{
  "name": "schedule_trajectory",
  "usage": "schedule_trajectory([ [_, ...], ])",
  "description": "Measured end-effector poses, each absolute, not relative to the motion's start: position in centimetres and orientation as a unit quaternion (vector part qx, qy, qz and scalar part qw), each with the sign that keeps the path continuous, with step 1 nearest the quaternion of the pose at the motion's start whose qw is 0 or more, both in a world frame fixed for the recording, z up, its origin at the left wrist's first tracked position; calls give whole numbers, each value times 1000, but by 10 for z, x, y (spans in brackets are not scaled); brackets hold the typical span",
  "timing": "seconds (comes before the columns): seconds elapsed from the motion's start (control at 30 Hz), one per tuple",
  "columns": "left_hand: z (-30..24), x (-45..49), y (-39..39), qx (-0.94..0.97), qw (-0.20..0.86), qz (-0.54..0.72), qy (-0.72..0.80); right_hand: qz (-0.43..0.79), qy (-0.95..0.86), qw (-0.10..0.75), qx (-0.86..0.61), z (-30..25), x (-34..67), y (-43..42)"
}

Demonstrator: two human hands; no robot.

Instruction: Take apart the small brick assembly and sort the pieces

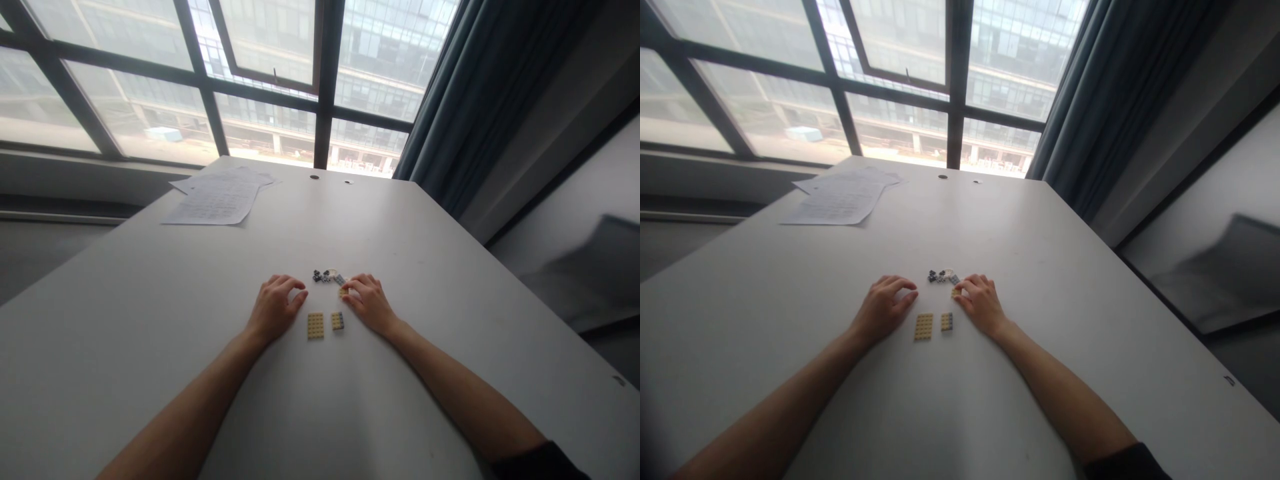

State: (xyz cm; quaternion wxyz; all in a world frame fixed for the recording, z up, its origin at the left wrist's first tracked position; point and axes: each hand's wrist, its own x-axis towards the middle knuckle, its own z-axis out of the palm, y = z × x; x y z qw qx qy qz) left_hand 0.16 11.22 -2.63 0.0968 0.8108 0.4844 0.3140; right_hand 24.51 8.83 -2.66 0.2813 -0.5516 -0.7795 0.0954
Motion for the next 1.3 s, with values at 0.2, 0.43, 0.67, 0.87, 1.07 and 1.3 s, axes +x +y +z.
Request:
schedule_trajectory([
  [0.2, -25, 2, 112, 812, 97, 318, 480, 207, -733, 368, -533, -23, 251, 89],
  [0.43, -26, 3, 111, 812, 94, 319, 479, 481, -539, 484, -494, -26, 249, 85],
  [0.67, -26, 2, 112, 813, 88, 317, 481, 694, -282, 552, -365, -16, 240, 68],
  [0.87, -14, 14, 97, 823, 56, 375, 423, 736, -241, 545, -321, -10, 233, 56],
  [1.07, 8, 41, 68, 823, 27, 446, 351, 760, -243, 534, -280, -5, 214, 39],
  [1.3, 11, 43, 63, 827, 30, 426, 367, 786, -227, 517, -253, 1, 202, 29],
])
